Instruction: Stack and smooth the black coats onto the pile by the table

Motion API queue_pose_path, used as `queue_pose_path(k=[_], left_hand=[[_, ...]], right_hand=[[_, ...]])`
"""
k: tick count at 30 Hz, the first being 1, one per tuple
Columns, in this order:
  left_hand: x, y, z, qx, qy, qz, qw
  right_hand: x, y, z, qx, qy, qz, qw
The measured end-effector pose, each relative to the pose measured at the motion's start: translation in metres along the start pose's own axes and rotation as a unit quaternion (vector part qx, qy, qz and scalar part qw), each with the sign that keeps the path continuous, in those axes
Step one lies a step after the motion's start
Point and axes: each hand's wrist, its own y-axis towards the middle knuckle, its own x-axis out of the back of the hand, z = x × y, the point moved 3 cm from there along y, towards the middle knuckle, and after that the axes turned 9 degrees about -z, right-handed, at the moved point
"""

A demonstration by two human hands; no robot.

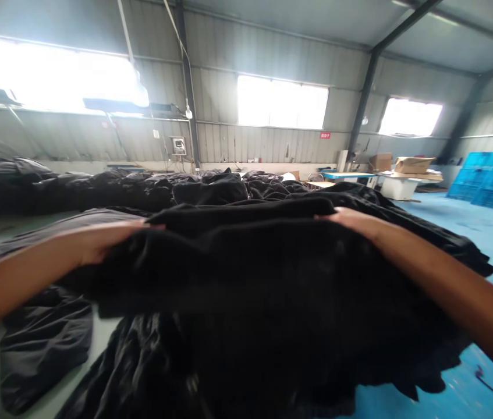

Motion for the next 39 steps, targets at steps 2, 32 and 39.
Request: queue_pose_path(k=[2,32,39], left_hand=[[-0.025,-0.030,0.040,0.039,0.014,0.088,0.995],[-0.228,0.134,0.046,-0.200,0.332,0.124,0.913],[-0.211,0.245,0.003,-0.221,0.316,0.054,0.921]], right_hand=[[-0.022,-0.034,-0.033,-0.017,-0.007,0.016,1.000],[-0.235,0.114,-0.062,0.265,-0.330,-0.029,0.906],[-0.247,0.220,-0.025,0.222,-0.402,-0.105,0.882]])
